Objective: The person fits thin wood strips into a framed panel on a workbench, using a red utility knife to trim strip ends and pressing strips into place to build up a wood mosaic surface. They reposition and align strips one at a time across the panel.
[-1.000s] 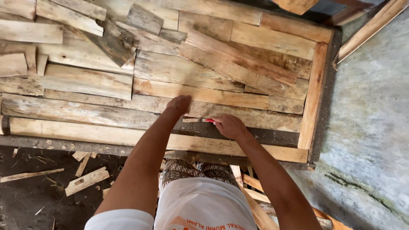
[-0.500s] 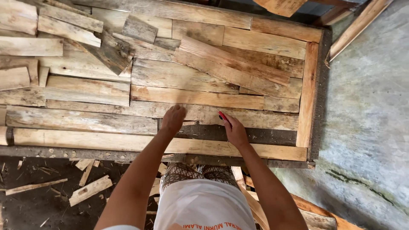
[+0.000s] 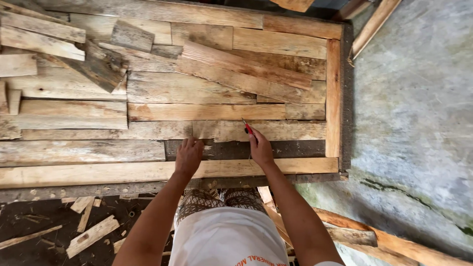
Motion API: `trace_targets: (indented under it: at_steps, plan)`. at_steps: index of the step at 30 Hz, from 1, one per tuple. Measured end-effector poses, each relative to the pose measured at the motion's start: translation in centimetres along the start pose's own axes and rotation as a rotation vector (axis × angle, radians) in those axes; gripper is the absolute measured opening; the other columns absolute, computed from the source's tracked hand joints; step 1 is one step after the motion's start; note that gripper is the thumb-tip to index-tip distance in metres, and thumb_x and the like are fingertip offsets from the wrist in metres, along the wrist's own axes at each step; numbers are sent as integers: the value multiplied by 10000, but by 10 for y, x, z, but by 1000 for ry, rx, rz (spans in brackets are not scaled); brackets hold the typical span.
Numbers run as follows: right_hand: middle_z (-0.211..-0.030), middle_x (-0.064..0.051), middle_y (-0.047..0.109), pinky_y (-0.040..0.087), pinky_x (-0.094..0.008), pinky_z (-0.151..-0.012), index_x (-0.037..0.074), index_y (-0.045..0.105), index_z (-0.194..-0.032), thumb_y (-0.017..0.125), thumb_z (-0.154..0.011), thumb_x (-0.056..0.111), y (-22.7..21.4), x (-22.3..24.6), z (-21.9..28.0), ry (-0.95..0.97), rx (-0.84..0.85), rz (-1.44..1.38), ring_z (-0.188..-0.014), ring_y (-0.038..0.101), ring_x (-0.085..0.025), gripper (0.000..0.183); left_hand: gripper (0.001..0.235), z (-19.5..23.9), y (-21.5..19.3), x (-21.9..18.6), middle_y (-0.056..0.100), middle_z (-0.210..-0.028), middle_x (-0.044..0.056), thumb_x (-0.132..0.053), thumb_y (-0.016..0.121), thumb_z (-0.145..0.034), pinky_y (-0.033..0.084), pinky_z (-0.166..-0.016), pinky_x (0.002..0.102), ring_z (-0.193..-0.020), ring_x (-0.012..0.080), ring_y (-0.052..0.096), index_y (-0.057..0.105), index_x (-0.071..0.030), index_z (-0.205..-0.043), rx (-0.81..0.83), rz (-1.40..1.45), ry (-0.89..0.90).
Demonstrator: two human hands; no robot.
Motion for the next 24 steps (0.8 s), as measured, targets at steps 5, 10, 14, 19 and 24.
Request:
trace_targets:
  at_steps: [5, 10, 14, 19, 24]
  plan:
    - [-1336, -181, 685, 547, -440, -942, 129, 585, -1471, 510, -1084, 367, 0, -1, 0, 51, 12, -3, -1183, 677, -368, 460, 169, 1, -3, -5, 569, -1270, 98, -261, 603, -964, 463, -978, 487, -1192, 299, 533, 670, -133, -1051, 172, -88, 37]
    - [-1342, -192, 678, 547, -440, -948, 105, 575, -1471, 524, -1080, 354, -5, 5, 1, 41, 39, -55, -1197, 671, -361, 467, 345, -12, 23, -7, 503, -1461, 118, -292, 551, -991, 407, -1112, 495, -1376, 328, 445, 648, -140, -1285, 211, -91, 94]
    - [-1341, -196, 676, 548, -437, -946, 92, 576, -1465, 525, -1081, 328, -14, 8, 2, 12, 25, -71, -1192, 674, -360, 454, 481, -28, 26, -31, 340, -1627, 129, -299, 525, -1020, 317, -1181, 521, -1490, 341, 315, 511, -191, -1488, 198, -160, 227]
    - [-1326, -201, 685, 550, -436, -954, 76, 587, -1447, 534, -1079, 299, -32, 0, 7, -25, -27, -26, -1180, 682, -370, 433, 532, -37, 24, -39, 307, -1630, 136, -298, 544, -1001, 286, -1173, 551, -1486, 347, 299, 453, -218, -1519, 249, -174, 153]
    - [-1318, -196, 695, 552, -434, -935, 75, 596, -1441, 526, -1083, 280, -40, -15, 13, -14, -35, -26, -1172, 684, -368, 418, 496, -42, 22, -36, 387, -1592, 91, -160, 626, -954, 347, -1174, 517, -1460, 315, 376, 557, -252, -1437, 228, -159, 126]
Point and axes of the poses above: each hand's wrist, its own z-axis away from the middle knuckle, its own y-axis out of the palm, x = y × z, the point moved 6 cm from there along -z, towards the middle knuckle
